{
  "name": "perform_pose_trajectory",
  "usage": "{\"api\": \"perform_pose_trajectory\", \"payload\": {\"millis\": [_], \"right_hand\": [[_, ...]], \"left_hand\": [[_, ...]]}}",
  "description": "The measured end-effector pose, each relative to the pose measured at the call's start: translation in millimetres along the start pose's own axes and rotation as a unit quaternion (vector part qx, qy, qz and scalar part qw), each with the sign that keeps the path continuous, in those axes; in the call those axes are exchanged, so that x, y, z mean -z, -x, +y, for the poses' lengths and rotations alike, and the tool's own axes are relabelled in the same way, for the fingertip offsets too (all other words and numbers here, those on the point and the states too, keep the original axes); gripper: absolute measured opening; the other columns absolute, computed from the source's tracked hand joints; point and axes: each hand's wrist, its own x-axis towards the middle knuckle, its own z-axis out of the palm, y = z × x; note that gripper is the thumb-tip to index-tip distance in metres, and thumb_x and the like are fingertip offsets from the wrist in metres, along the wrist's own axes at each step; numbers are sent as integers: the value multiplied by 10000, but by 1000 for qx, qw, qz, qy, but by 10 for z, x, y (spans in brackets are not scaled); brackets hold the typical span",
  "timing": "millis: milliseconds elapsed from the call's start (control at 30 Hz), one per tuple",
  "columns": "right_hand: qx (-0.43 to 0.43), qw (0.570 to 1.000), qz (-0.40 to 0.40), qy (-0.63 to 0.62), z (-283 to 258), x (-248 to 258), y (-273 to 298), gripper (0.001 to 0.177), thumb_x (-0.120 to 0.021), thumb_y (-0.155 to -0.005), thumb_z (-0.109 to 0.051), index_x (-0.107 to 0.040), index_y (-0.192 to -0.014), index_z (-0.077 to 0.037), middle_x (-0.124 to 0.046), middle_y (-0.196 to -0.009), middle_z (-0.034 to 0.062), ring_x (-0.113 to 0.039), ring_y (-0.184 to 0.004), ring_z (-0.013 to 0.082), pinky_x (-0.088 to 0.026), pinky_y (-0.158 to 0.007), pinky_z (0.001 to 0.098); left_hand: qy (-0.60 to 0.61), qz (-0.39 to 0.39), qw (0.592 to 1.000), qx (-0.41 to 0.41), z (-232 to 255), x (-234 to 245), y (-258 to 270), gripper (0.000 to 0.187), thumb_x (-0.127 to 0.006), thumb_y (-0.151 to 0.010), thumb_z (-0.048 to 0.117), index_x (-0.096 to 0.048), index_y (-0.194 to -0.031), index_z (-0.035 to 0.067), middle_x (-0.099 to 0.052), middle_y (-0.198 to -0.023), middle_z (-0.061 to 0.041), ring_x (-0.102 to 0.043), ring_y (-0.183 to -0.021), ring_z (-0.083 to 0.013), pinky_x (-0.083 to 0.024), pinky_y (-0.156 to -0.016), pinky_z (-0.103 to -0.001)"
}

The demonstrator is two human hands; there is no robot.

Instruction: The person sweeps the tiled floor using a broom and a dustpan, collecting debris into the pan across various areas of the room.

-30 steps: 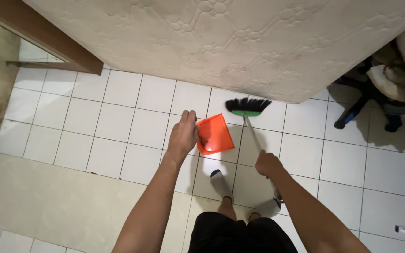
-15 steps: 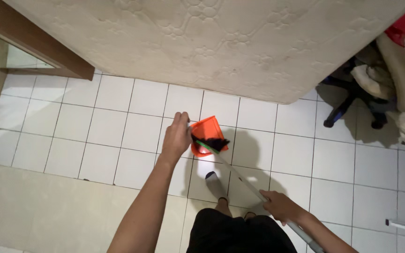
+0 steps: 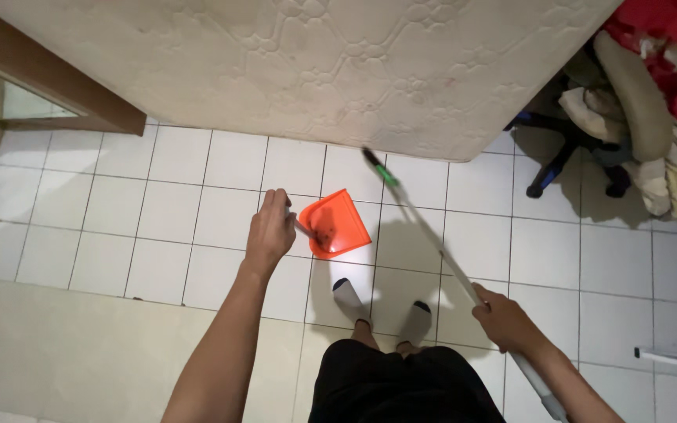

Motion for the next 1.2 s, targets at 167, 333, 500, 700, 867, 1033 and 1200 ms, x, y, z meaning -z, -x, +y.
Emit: {"api": "perform_pose_trajectory", "payload": {"millis": [167, 333, 500, 700, 867, 1033, 1200], "right_hand": [[29, 983, 80, 165, 492, 104, -557, 618, -466, -958, -200, -374, -1562, -106, -760, -898, 216, -747, -672, 305, -580, -660, 426], [-6, 984, 37, 176, 764, -9, -1108, 651, -482, -953, -154, -325, -1570, -23, -766, -930, 260, -755, -661, 325, -641, -635, 438], [6, 989, -47, 143, 761, -332, -1236, 575, -505, -1003, -232, -386, -1508, 16, -740, -987, 252, -738, -640, 308, -628, -571, 420], [104, 981, -115, 118, 622, -653, -1011, 411, -494, -1004, -231, -599, -1260, 73, -696, -876, 207, -682, -515, 274, -579, -465, 376], [94, 977, -188, -29, 439, -661, -681, 473, -503, -969, -152, -516, -1429, -42, -553, -676, 75, -493, -444, 150, -440, -392, 313], [61, 970, -210, -109, 316, -528, -341, 558, -463, -985, -128, -497, -1542, -128, -434, -599, -27, -378, -411, 97, -374, -356, 284], [14, 985, -157, -69, 157, -227, -6, 574, -456, -1005, -158, -437, -1577, -201, -475, -628, -18, -364, -427, 100, -371, -368, 273]], "left_hand": [[-12, 10, 999, 38, 198, -85, 280, 259, -660, -846, -31, -507, -1050, 13, -601, -1056, -179, -650, -811, -437, -555, -651, -528], [2, 20, 998, 66, 403, -183, 570, 269, -668, -839, -35, -514, -1053, 16, -608, -1049, -183, -648, -825, -440, -549, -657, -532], [13, 47, 996, 75, 580, -303, 736, 246, -659, -830, -50, -521, -1022, 18, -618, -1059, -183, -659, -854, -431, -540, -686, -529], [26, 55, 994, 90, 692, -316, 838, 253, -648, -842, -55, -508, -1039, 18, -611, -1074, -181, -647, -849, -444, -537, -681, -531], [18, 53, 996, 76, 613, -272, 857, 263, -641, -832, -63, -511, -1043, 24, -602, -1060, -179, -643, -827, -448, -535, -662, -533], [30, 56, 995, 78, 343, -70, 952, 257, -638, -827, -61, -507, -1031, 25, -598, -1051, -178, -661, -838, -424, -554, -675, -511], [17, 36, 992, 120, -3, 231, 1058, 232, -665, -855, -30, -519, -1024, 31, -614, -1084, -165, -657, -858, -422, -534, -696, -527]]}}
